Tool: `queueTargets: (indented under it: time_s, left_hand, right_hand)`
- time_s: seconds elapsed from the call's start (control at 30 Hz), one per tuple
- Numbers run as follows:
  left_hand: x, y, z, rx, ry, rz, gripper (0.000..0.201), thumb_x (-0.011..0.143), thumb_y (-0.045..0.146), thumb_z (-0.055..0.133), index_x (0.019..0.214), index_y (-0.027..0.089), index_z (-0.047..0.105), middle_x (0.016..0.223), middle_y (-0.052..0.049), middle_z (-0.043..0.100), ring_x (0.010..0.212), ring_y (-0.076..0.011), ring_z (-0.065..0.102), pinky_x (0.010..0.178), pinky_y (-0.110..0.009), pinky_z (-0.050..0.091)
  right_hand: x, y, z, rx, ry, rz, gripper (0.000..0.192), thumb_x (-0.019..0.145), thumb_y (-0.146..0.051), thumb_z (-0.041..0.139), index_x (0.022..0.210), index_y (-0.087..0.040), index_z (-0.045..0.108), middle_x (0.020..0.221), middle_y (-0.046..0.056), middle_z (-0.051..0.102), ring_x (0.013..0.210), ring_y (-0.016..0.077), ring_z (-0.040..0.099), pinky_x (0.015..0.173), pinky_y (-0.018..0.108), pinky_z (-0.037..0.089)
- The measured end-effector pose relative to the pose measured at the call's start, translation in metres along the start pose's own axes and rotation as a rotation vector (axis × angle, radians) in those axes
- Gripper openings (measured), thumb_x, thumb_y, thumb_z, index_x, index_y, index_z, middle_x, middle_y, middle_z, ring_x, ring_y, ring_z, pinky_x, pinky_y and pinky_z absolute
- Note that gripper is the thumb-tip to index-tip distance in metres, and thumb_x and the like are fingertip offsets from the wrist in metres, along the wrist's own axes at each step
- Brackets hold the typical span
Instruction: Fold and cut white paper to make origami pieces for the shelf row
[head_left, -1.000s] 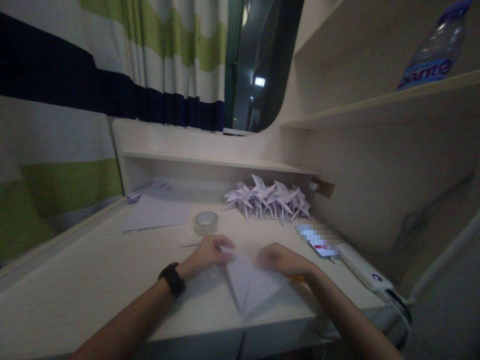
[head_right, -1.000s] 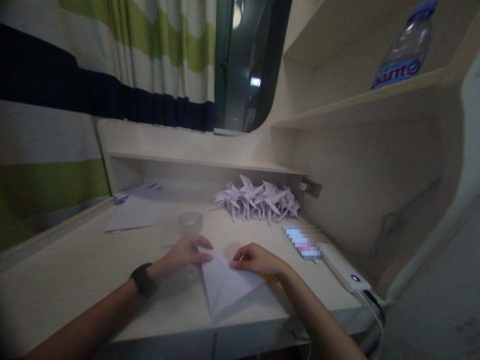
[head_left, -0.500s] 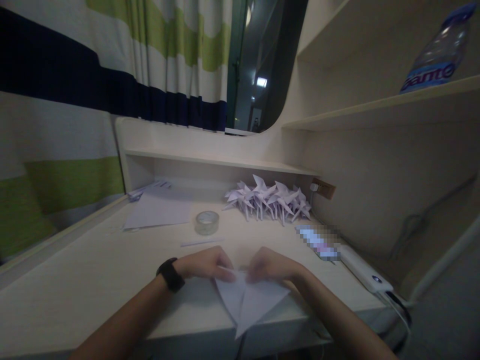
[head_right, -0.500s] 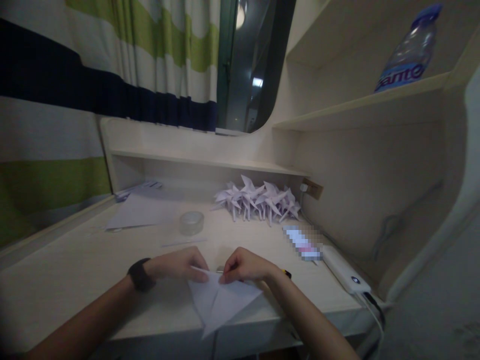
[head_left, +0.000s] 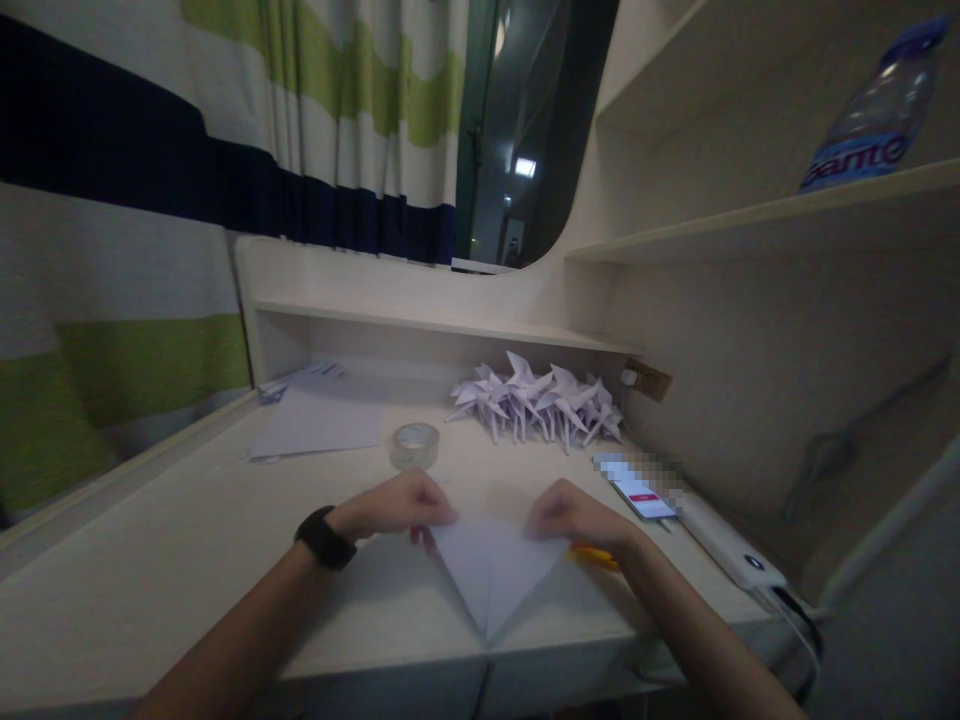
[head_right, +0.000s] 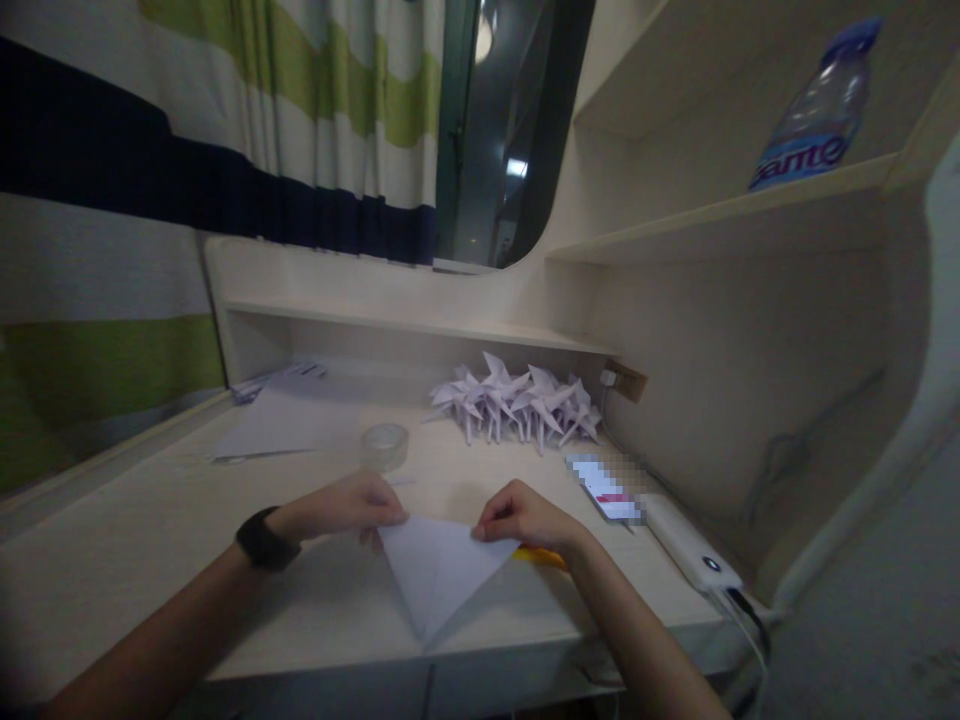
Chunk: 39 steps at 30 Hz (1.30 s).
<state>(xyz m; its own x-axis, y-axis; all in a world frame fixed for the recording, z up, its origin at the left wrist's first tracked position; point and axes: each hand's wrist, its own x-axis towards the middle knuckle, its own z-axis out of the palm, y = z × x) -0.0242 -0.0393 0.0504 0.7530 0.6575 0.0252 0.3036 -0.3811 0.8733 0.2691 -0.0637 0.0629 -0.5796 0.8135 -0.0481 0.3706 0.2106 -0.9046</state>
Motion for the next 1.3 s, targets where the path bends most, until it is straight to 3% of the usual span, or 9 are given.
queueTargets:
  time_s: [0.17,0.33,0.47,0.63,0.83,1.0,1.1,1.2,1.3]
  left_hand:
    - [-0.005,0.006,-0.005,0.048,0.027,-0.031,0.039,0.086,0.046,0.056,0.074,0.011,0.071,0.060,-0.005,0.066,0.050,-0.0104,0.058,0.048,-0.019,0.041]
    - [-0.020,0.007,-0.009,0.315,0.228,-0.033,0.034,0.082,0.043,0.063,0.070,0.013,0.074,0.057,-0.004,0.069,0.049,-0.0113,0.059,0.048,-0.019,0.042]
    - [-0.042,0.006,-0.009,0.582,0.413,0.117,0.029,0.088,0.037,0.057,0.076,0.017,0.075,0.068,-0.004,0.074,0.061,-0.0148,0.067,0.060,-0.023,0.049]
    - [-0.070,-0.014,-0.006,0.912,0.584,0.308,0.026,0.093,0.028,0.048,0.097,0.022,0.073,0.088,-0.006,0.076,0.074,-0.0193,0.072,0.068,-0.030,0.055]
    - [-0.096,-0.033,-0.011,1.165,0.515,0.304,0.029,0.093,0.019,0.043,0.098,0.022,0.071,0.088,-0.005,0.076,0.071,-0.0191,0.071,0.065,-0.030,0.057]
    - [-0.097,-0.023,-0.007,1.228,0.617,0.277,0.032,0.092,0.018,0.040,0.093,0.018,0.071,0.088,-0.008,0.075,0.074,-0.0217,0.071,0.067,-0.034,0.057]
    - [-0.077,-0.009,0.014,1.226,0.630,0.279,0.027,0.092,0.024,0.043,0.096,0.016,0.069,0.092,-0.010,0.074,0.079,-0.0234,0.069,0.071,-0.038,0.056]
    - [-0.044,0.003,0.042,1.206,0.485,0.306,0.026,0.088,0.031,0.054,0.107,0.017,0.064,0.104,-0.012,0.070,0.094,-0.0249,0.066,0.082,-0.039,0.053]
    - [-0.011,0.005,0.063,1.251,0.335,0.301,0.018,0.085,0.031,0.058,0.092,0.015,0.065,0.089,-0.011,0.070,0.081,-0.0242,0.066,0.072,-0.037,0.053]
  right_hand:
    - [-0.011,0.000,-0.010,-0.059,0.085,-0.015,0.036,0.069,-0.046,0.073,0.065,-0.010,0.071,0.057,0.003,0.062,0.052,0.0106,0.050,0.052,0.022,0.039]
    - [-0.012,0.003,0.000,-0.198,0.249,-0.027,0.035,0.077,-0.046,0.066,0.070,-0.011,0.073,0.056,0.005,0.066,0.048,0.0131,0.058,0.047,0.021,0.042]
    - [-0.011,0.013,0.014,-0.502,0.420,-0.321,0.023,0.087,-0.024,0.052,0.090,-0.014,0.073,0.073,0.008,0.074,0.063,0.0170,0.069,0.062,0.025,0.053]
    - [-0.011,0.040,0.033,-0.931,0.514,-0.682,0.042,0.084,-0.006,0.043,0.121,-0.013,0.059,0.117,0.014,0.066,0.104,0.0214,0.066,0.088,0.036,0.054]
    - [-0.006,0.059,0.055,-1.182,0.396,-0.756,0.033,0.090,-0.011,0.046,0.121,-0.010,0.057,0.116,0.016,0.067,0.104,0.0211,0.065,0.089,0.035,0.054]
    - [-0.003,0.058,0.058,-1.255,0.413,-0.794,0.021,0.091,-0.012,0.047,0.106,-0.010,0.063,0.098,0.014,0.072,0.085,0.0208,0.069,0.077,0.034,0.057]
    - [-0.001,0.054,0.060,-1.274,0.425,-0.783,0.019,0.092,-0.012,0.045,0.093,-0.011,0.064,0.084,0.012,0.072,0.073,0.0194,0.068,0.067,0.031,0.055]
    - [0.001,0.051,0.064,-1.291,0.425,-0.733,0.021,0.092,-0.012,0.044,0.082,-0.013,0.062,0.070,0.008,0.067,0.060,0.0172,0.062,0.057,0.028,0.050]
    - [0.002,0.051,0.066,-1.298,0.429,-0.701,0.022,0.092,-0.013,0.044,0.078,-0.015,0.060,0.066,0.006,0.064,0.057,0.0163,0.057,0.054,0.027,0.046]
